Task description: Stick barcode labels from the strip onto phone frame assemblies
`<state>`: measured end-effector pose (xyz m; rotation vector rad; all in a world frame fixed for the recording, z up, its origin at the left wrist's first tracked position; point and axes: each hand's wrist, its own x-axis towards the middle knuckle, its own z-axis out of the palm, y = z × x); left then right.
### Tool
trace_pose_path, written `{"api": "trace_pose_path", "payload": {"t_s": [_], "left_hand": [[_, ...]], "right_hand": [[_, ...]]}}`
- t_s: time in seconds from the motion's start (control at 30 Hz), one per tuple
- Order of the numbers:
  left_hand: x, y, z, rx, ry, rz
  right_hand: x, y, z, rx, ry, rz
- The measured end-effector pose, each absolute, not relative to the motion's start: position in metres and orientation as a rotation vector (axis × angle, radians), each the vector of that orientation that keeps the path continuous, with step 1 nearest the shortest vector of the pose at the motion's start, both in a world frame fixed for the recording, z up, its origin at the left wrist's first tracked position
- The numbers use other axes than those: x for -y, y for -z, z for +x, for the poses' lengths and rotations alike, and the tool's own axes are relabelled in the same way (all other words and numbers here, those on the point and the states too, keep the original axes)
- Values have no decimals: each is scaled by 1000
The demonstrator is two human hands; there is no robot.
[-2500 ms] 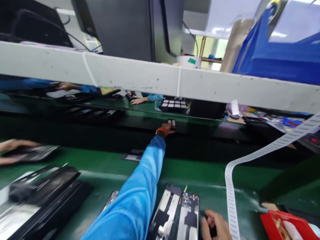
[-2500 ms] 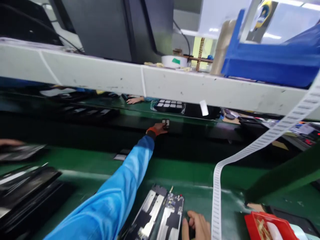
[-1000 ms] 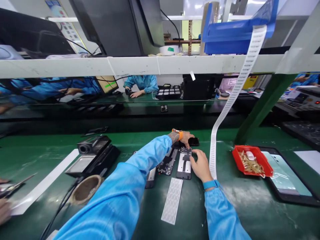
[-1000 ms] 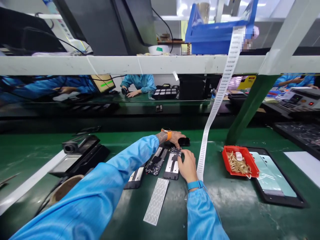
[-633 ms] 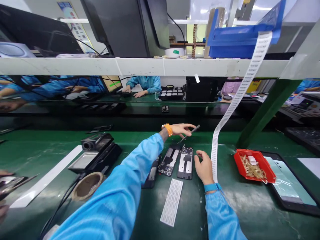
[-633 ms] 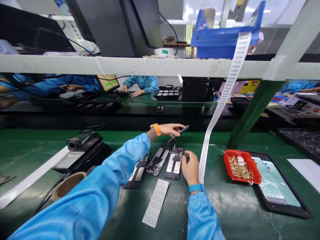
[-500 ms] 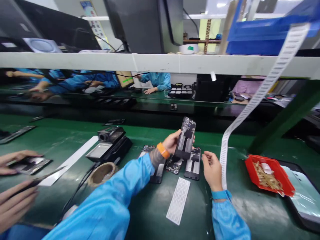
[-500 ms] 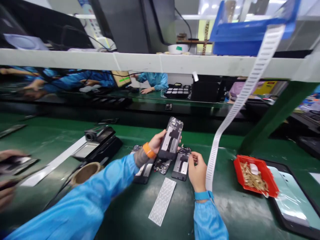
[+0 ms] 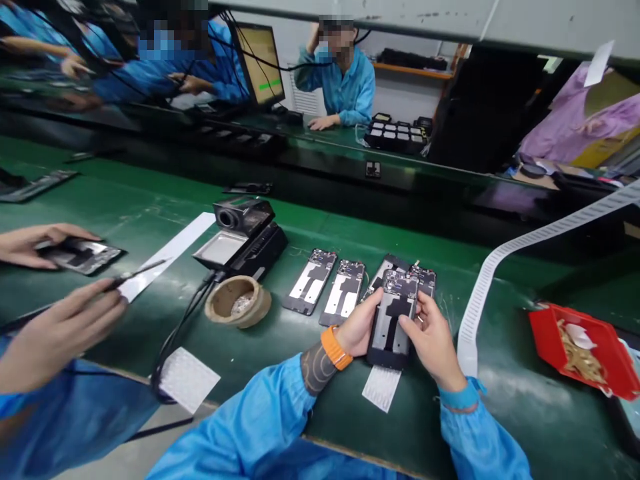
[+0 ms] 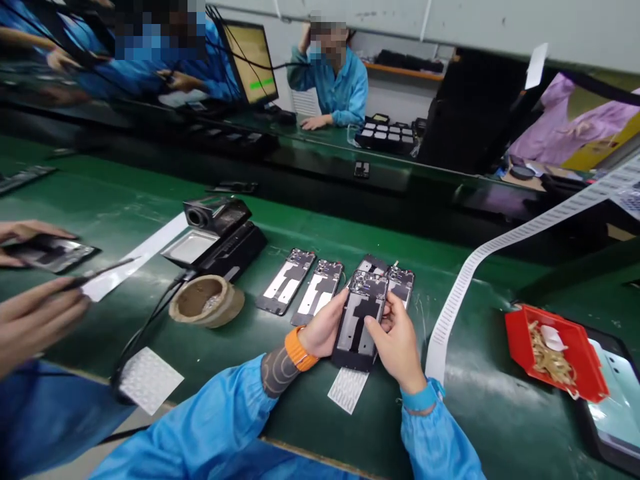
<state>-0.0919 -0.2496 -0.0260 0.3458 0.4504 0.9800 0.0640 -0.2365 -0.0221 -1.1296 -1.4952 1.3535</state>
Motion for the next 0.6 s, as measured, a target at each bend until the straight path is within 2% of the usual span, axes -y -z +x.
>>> {"api": "trace_pose_path", "payload": {"t_s": [0.6], "left_hand": [[251, 22, -92, -382, -956, 348]], "right_hand": [[231, 17, 77, 1431, -1432, -1133]]}}
